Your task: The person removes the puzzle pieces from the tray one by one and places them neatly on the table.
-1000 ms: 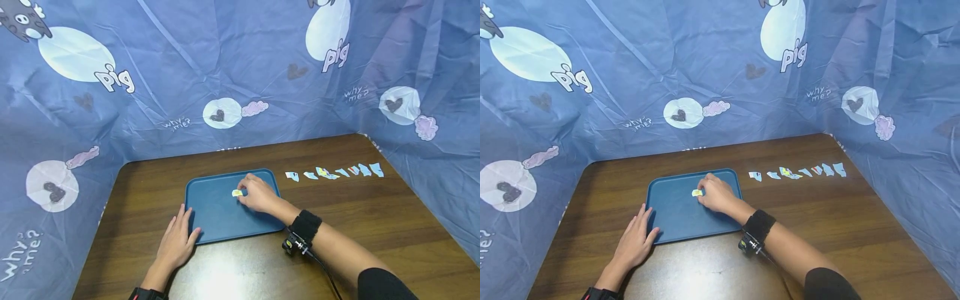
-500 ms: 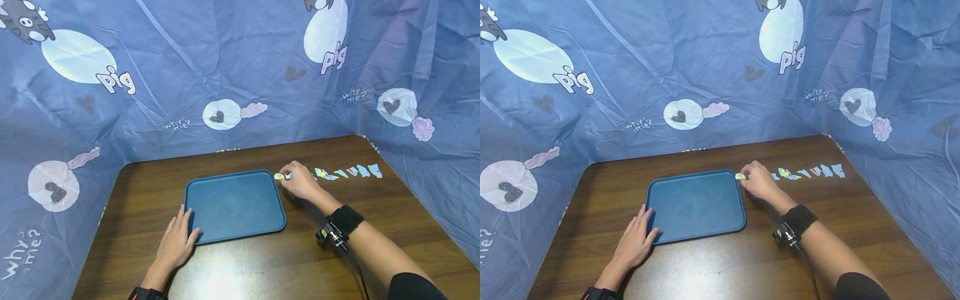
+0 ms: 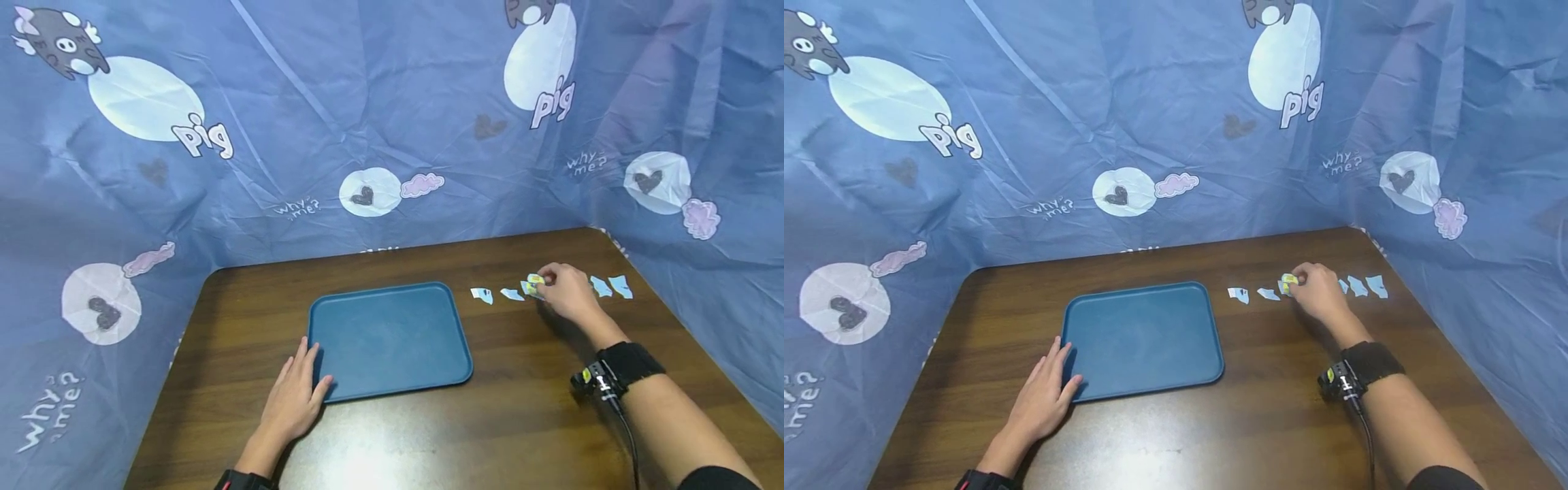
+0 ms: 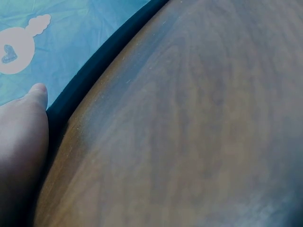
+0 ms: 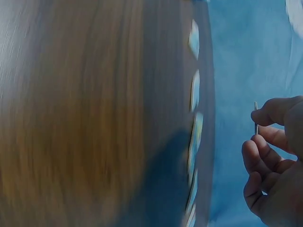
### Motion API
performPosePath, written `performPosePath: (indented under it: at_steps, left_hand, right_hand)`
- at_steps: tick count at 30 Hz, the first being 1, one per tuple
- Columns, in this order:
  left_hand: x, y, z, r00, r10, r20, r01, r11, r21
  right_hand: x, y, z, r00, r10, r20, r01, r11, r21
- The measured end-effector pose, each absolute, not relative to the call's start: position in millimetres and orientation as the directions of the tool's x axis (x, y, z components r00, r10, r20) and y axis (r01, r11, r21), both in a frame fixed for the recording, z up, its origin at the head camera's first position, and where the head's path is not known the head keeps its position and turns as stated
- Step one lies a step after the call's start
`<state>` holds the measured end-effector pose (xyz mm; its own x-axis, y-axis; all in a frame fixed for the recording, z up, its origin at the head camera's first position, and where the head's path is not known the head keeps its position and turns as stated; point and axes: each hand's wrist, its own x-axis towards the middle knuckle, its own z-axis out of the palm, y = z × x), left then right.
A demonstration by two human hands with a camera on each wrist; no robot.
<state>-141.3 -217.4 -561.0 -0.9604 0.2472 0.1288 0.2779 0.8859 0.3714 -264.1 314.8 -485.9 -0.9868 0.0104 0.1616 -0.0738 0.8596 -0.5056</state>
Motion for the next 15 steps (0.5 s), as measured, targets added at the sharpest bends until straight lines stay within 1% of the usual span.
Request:
performPosePath:
  at_steps: [7, 11, 15]
  left_hand:
    - [-140.8, -215.9, -563.8, -0.962, 0.24, 0.132, 0.273, 0.885, 0.376]
    - [-141.5, -216.7, -564.8, -0.963, 0.238, 0.125, 0.267, 0.891, 0.366]
    - [-141.8, -216.7, -564.3, -0.964, 0.235, 0.12, 0.263, 0.893, 0.364]
  right_hand:
    - [-262.1, 369.2, -491.1, -0.973, 0.105, 0.206, -0.007, 0.878, -0.479]
    - [-261.9, 394.8, -491.3, -0.969, 0.159, 0.191, 0.054, 0.883, -0.466]
    - [-261.5, 416.5, -491.9, -0.96, 0.239, 0.147, 0.142, 0.865, -0.481]
